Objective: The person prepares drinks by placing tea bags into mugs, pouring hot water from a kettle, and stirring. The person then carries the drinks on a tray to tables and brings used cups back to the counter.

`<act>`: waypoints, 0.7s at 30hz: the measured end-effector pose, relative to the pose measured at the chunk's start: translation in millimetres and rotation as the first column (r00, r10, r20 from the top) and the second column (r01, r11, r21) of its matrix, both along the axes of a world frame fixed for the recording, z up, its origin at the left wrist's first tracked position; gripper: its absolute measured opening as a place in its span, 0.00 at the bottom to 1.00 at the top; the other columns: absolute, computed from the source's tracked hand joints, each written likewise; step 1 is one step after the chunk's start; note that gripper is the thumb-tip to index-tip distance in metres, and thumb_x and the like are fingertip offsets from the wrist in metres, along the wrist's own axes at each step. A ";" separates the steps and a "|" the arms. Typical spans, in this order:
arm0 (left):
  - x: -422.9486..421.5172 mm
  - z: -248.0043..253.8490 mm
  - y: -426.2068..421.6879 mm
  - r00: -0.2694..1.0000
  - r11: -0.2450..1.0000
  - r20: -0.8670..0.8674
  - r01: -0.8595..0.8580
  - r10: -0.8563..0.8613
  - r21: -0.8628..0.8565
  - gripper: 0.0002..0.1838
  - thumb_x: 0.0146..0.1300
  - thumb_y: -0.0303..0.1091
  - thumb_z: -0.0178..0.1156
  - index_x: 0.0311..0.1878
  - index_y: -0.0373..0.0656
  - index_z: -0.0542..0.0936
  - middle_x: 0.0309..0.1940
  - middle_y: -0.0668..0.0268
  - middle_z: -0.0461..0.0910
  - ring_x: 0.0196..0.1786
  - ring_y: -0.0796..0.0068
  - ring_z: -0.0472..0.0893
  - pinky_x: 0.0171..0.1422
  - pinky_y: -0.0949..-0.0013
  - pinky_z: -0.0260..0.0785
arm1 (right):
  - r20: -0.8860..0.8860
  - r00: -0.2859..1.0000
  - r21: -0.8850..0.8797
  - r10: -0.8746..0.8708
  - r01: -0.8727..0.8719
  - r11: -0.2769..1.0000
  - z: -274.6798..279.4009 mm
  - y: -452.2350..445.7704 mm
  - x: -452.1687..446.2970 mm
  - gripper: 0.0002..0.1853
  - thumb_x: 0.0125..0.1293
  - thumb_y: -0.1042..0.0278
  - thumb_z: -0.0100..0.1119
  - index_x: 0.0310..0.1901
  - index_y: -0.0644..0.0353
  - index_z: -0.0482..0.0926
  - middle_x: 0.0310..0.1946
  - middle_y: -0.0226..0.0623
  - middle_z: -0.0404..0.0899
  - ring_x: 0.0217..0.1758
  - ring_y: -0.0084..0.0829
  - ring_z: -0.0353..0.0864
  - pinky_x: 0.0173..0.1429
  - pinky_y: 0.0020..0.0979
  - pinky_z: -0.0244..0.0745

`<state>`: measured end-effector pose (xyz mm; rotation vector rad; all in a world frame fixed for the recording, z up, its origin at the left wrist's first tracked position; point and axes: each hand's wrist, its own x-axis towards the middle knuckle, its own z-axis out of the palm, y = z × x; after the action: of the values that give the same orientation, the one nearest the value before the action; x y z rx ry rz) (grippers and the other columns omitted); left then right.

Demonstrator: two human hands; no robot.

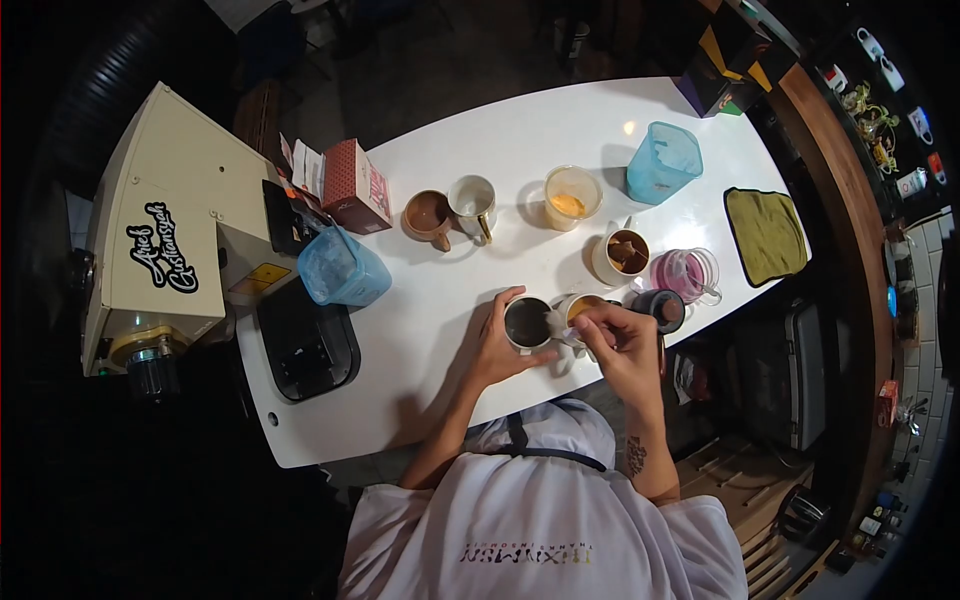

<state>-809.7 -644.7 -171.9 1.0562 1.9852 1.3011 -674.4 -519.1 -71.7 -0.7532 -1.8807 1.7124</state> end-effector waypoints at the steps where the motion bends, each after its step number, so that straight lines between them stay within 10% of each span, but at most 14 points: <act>1: -0.1 -1.0 -2.9 1.000 1.000 0.002 0.002 -0.002 0.002 0.54 0.37 0.39 0.83 0.68 0.43 0.62 0.60 0.55 0.71 0.62 0.58 0.74 0.65 0.58 0.68 | -0.003 1.000 0.041 0.028 -0.028 0.999 -11.7 0.7 -2.0 0.08 0.64 0.71 0.64 0.34 0.68 0.84 0.18 0.26 0.67 0.23 0.16 0.61 0.28 0.23 0.57; 8: -15.0 -12.5 -39.0 0.995 0.993 0.014 0.095 -0.097 0.071 0.60 0.39 0.37 0.80 0.75 0.43 0.53 0.70 0.52 0.60 0.73 0.55 0.62 0.76 0.56 0.57 | 0.308 0.910 0.090 0.276 -0.317 0.944 -39.1 -24.2 2.3 0.11 0.67 0.75 0.60 0.48 0.67 0.80 0.17 0.30 0.71 0.22 0.18 0.66 0.29 0.26 0.63; 14: -30.2 3.8 -54.0 0.968 0.966 0.139 0.182 -0.209 0.186 0.48 0.47 0.28 0.73 0.71 0.40 0.60 0.70 0.54 0.60 0.77 0.56 0.57 0.80 0.53 0.50 | 0.148 0.922 0.108 0.357 -0.374 0.921 -25.8 -45.9 15.6 0.19 0.62 0.79 0.59 0.56 0.66 0.76 0.29 0.42 0.78 0.28 0.34 0.76 0.38 0.33 0.73; 19: -36.3 11.2 -53.1 0.951 0.930 0.185 0.179 -0.248 0.322 0.24 0.59 0.24 0.64 0.60 0.37 0.73 0.60 0.58 0.71 0.64 0.66 0.71 0.69 0.64 0.64 | 0.222 0.838 0.397 0.498 -0.545 0.739 -12.0 -58.0 13.8 0.21 0.60 0.75 0.60 0.56 0.65 0.75 0.31 0.45 0.79 0.36 0.46 0.79 0.44 0.41 0.75; 21: -40.8 10.0 -53.5 0.856 0.984 0.487 0.173 -0.176 0.052 0.14 0.74 0.33 0.53 0.57 0.37 0.75 0.45 0.63 0.76 0.49 0.76 0.76 0.58 0.70 0.70 | 0.325 0.792 0.464 0.517 -0.610 0.643 -5.2 -60.9 12.8 0.24 0.59 0.72 0.62 0.58 0.65 0.72 0.30 0.46 0.80 0.36 0.46 0.79 0.42 0.42 0.75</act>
<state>-850.5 -698.2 -162.0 0.7849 1.4691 1.3171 -661.5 -580.0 -76.9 -0.0487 -2.7640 1.2889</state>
